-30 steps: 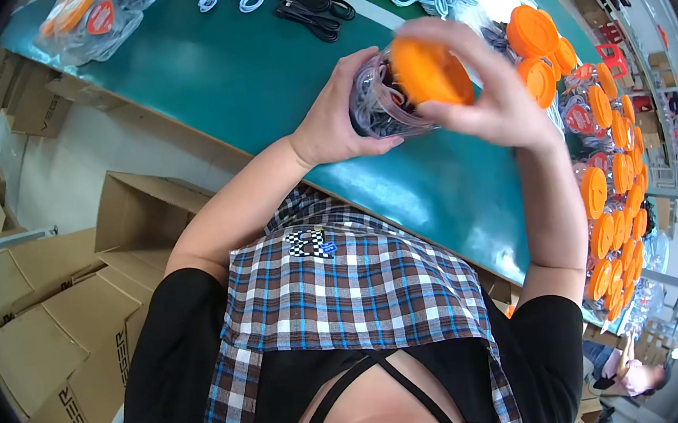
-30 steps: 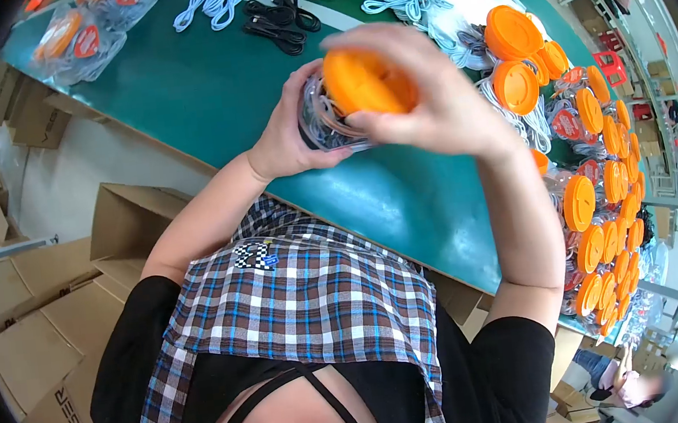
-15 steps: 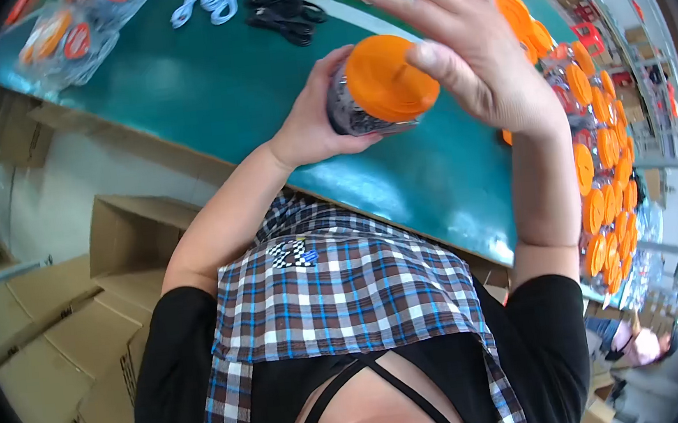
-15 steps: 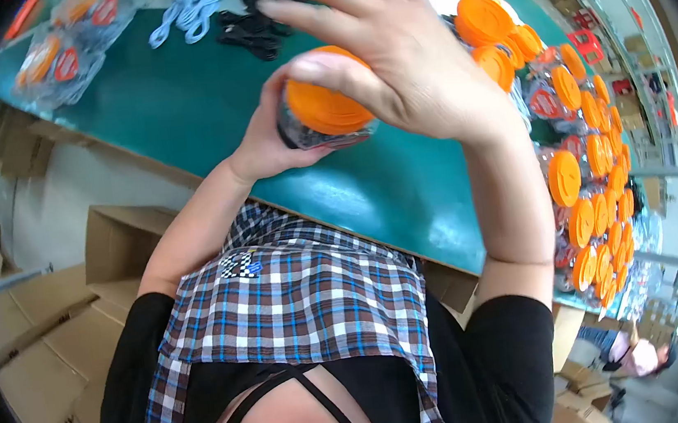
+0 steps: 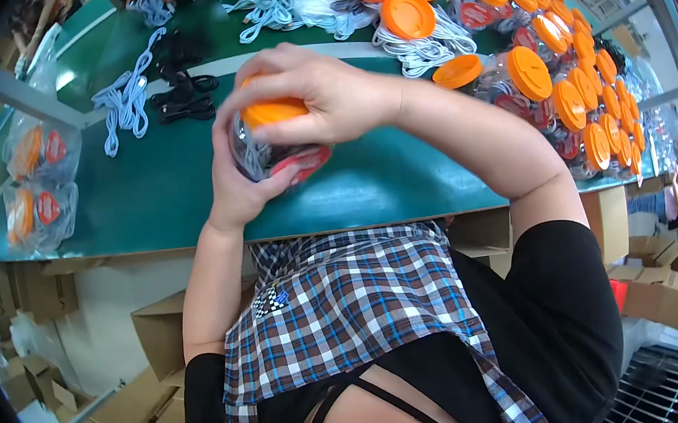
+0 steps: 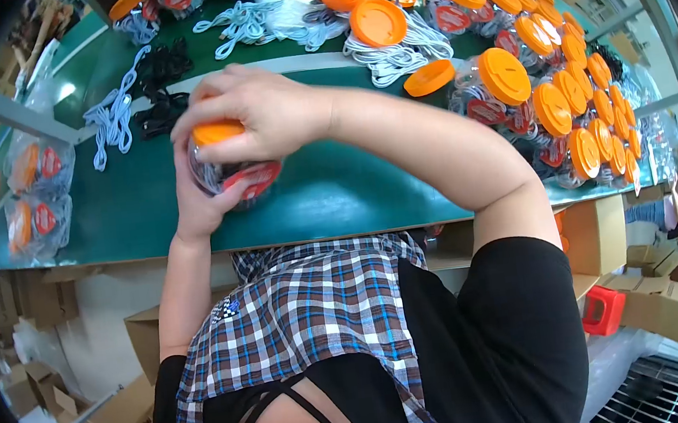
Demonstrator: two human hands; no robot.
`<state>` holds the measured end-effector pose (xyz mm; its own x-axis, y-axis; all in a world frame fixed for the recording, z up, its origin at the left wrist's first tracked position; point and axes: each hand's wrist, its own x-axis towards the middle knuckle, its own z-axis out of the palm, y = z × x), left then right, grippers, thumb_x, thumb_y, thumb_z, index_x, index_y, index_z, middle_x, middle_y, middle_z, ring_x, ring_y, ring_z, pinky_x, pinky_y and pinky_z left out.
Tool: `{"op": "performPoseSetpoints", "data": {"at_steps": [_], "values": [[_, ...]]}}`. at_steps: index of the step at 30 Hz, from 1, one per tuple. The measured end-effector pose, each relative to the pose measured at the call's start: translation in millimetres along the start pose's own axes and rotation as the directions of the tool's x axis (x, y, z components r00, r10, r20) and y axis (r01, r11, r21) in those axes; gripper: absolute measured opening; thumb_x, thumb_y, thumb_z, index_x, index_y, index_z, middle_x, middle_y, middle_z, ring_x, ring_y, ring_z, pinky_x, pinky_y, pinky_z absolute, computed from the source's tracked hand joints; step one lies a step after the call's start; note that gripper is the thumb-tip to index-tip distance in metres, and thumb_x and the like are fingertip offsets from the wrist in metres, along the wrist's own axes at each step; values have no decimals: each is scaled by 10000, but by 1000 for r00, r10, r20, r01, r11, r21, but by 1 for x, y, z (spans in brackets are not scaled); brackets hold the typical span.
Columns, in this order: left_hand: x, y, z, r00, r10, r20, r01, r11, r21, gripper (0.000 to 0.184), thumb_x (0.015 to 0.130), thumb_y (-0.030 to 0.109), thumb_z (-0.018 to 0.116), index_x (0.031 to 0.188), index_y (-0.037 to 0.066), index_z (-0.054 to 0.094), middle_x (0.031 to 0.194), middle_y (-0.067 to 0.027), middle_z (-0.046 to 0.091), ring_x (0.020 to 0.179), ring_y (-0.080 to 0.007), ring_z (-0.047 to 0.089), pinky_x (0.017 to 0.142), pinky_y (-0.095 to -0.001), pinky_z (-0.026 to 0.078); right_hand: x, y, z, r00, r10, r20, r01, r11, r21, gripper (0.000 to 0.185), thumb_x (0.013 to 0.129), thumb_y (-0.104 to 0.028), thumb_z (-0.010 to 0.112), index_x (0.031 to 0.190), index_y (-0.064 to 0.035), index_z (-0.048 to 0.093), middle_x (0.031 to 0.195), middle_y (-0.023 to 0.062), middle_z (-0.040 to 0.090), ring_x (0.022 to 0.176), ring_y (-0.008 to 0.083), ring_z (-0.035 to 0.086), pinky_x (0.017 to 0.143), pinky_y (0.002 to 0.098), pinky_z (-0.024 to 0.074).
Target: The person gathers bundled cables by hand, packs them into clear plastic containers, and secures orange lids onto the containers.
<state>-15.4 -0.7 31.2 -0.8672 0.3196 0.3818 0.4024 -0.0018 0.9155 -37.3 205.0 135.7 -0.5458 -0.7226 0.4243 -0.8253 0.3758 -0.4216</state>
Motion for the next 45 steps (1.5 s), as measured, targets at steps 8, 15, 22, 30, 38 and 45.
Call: {"op": "performPoseSetpoints", "data": {"at_steps": [8, 15, 22, 30, 38, 45], "values": [[33, 54, 15, 951, 298, 81, -299, 826, 478, 1021, 601, 98, 907, 1471, 87, 373, 1406, -155, 479, 1238, -337, 541, 1064, -414, 463, -37, -18, -30, 894, 209, -397, -239, 971, -28, 465, 894, -253, 702, 1325, -104, 614, 1350, 170, 521, 1142, 329, 548, 980, 401, 461], [41, 70, 44, 966, 76, 249, -35, 986, -165, 1020, 597, 89, 899, 1469, 84, 369, 1402, -145, 480, 1233, -326, 548, 1072, -415, 464, -62, -22, -62, 963, -174, -205, 145, 978, -151, 503, 874, -267, 730, 1338, -126, 598, 1352, 166, 501, 1140, 351, 543, 985, 445, 463], [67, 73, 82, 929, 241, 282, -241, 970, -36, 1055, 609, 76, 906, 1492, 84, 328, 1416, -139, 472, 1249, -315, 557, 1081, -410, 471, -98, -41, -94, 944, 57, -326, -150, 951, -271, 475, 867, -257, 744, 1314, -152, 626, 1329, 156, 513, 1134, 352, 545, 954, 454, 485], [152, 89, 174, 863, 473, 178, -480, 877, 0, 836, 760, 177, 850, 1456, 48, 405, 1309, -166, 570, 1201, -340, 594, 1008, -403, 507, -118, -37, -201, 837, 460, -297, -466, 883, 56, 605, 900, -292, 732, 1419, -102, 487, 1315, 213, 543, 1237, 364, 538, 1008, 491, 500], [222, 21, 271, 689, 267, 673, -644, 651, 401, 343, 975, 266, 580, 1232, 45, 630, 1188, -125, 670, 1065, -335, 632, 892, -442, 516, -200, 47, -300, 404, 885, -233, -899, 431, 77, 510, 891, -247, 718, 1319, -26, 549, 1146, 167, 640, 935, 283, 671, 799, 375, 578], [247, -57, 323, 422, 215, 881, -893, 268, 362, 417, 913, 287, 647, 1296, 125, 613, 1333, -68, 609, 1289, -278, 533, 1012, -400, 458, -240, 93, -304, 459, 792, -402, -845, 529, 76, 546, 872, -308, 733, 1322, -54, 558, 1191, 186, 624, 1030, 295, 642, 893, 399, 547]]}}
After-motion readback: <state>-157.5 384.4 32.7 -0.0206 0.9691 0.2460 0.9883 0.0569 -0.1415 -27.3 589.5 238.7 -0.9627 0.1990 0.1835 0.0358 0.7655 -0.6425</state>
